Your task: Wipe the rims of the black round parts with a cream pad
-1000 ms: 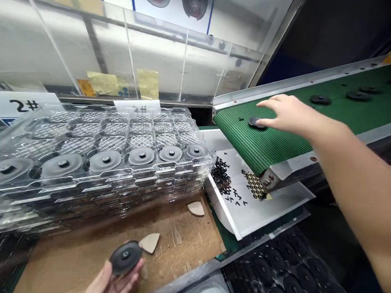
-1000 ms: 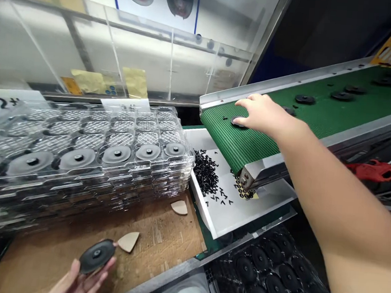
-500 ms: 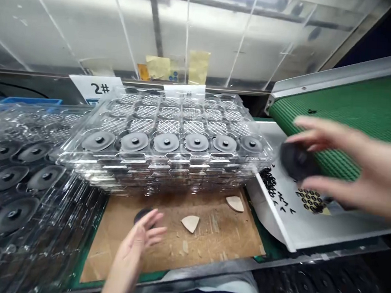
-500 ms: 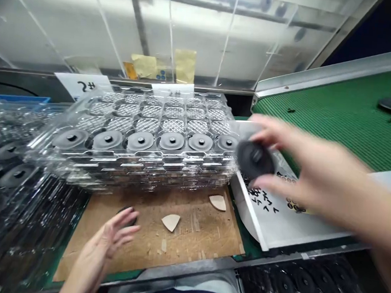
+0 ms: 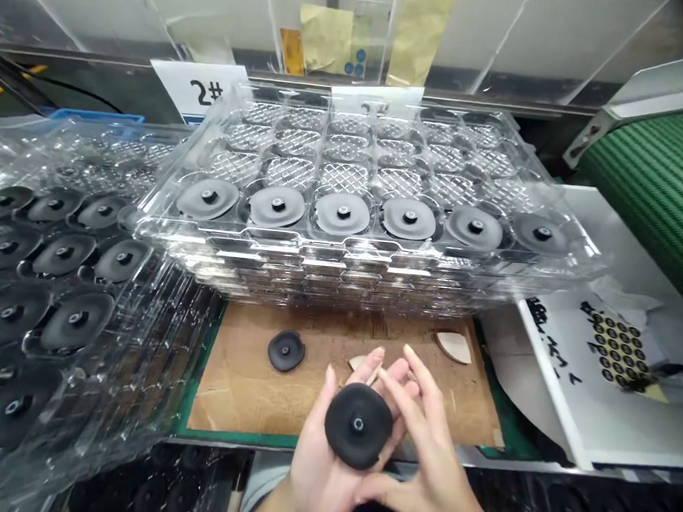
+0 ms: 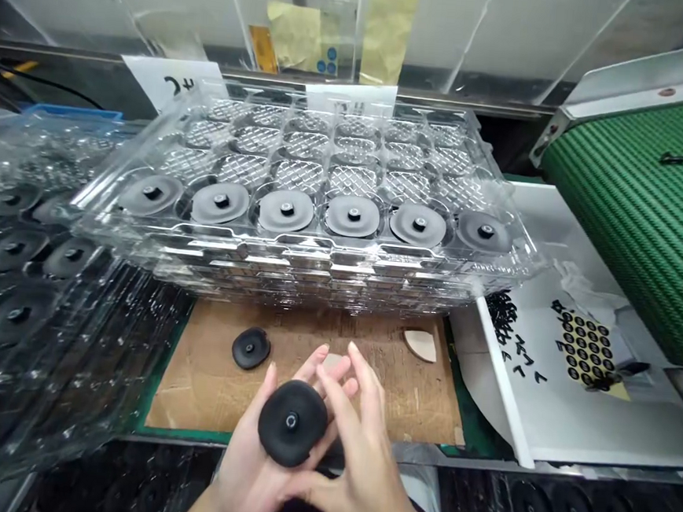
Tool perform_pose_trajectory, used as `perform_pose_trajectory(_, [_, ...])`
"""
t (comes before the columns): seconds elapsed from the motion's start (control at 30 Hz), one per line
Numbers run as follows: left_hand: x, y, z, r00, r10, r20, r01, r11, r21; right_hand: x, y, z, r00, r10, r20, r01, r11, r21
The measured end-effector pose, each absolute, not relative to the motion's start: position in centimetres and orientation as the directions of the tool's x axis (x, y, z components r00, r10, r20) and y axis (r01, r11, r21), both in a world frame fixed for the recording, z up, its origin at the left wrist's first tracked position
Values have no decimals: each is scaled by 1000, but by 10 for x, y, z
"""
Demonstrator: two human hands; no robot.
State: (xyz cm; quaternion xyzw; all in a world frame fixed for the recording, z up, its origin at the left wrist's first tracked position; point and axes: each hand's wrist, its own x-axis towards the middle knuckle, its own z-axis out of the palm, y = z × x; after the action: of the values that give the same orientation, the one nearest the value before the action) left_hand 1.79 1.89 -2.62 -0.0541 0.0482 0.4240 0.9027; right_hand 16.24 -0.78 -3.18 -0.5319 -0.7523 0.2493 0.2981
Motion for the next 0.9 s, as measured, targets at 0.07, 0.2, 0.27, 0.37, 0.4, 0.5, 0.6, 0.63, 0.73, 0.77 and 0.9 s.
perform_pose_trajectory(0.07, [19, 21, -25, 626, 767, -142, -778, 628, -37, 153, -4, -31, -246, 951, 187, 651, 305, -695])
perform_pose_trajectory(0.2, [13, 25, -23, 615, 758, -217, -765, 641, 71, 153, 9, -24, -263, 943, 202, 569, 321, -758])
perform_pose_trajectory(0.27, [3, 25, -24, 683, 695, -224, -686, 716, 129, 159, 15, -19, -340, 928, 155, 472, 311, -825])
perform_pose_trajectory(0.37, [-13, 23, -28, 783, 583, -216, -556, 812, 178, 166, 22, -11, -473, 880, 46, 358, 240, -902])
perform_pose_trajectory(0.4, [-18, 22, -30, 790, 569, -227, -537, 822, 190, 167, 24, -9, -509, 861, 10, 344, 214, -914])
perform_pose_trajectory(0.5, [-26, 19, -35, 752, 599, -275, -571, 801, 180, 166, 26, -12, -581, 812, -57, 327, 169, -930])
perform_pose_trajectory(0.6, [-27, 15, -41, 661, 679, -319, -695, 715, 79, 166, 26, -34, -425, 905, -8, 340, 151, -928])
perform_pose_trajectory(0.63, [-27, 14, -43, 625, 704, -338, -734, 677, 53, 166, 26, -45, -308, 951, 8, 406, 139, -903])
perform_pose_trajectory(0.73, [-27, 12, -48, 522, 746, -412, -811, 585, 31, 167, 25, -83, -73, 997, 36, 640, 75, -765])
perform_pose_trajectory(0.77, [-27, 12, -48, 492, 747, -447, -827, 562, 30, 167, 24, -95, -71, 997, 31, 682, 72, -728])
perform_pose_trajectory(0.9, [-25, 11, -39, 369, 730, -576, -871, 488, 61, 162, 19, -123, -115, 993, 26, 716, 101, -690])
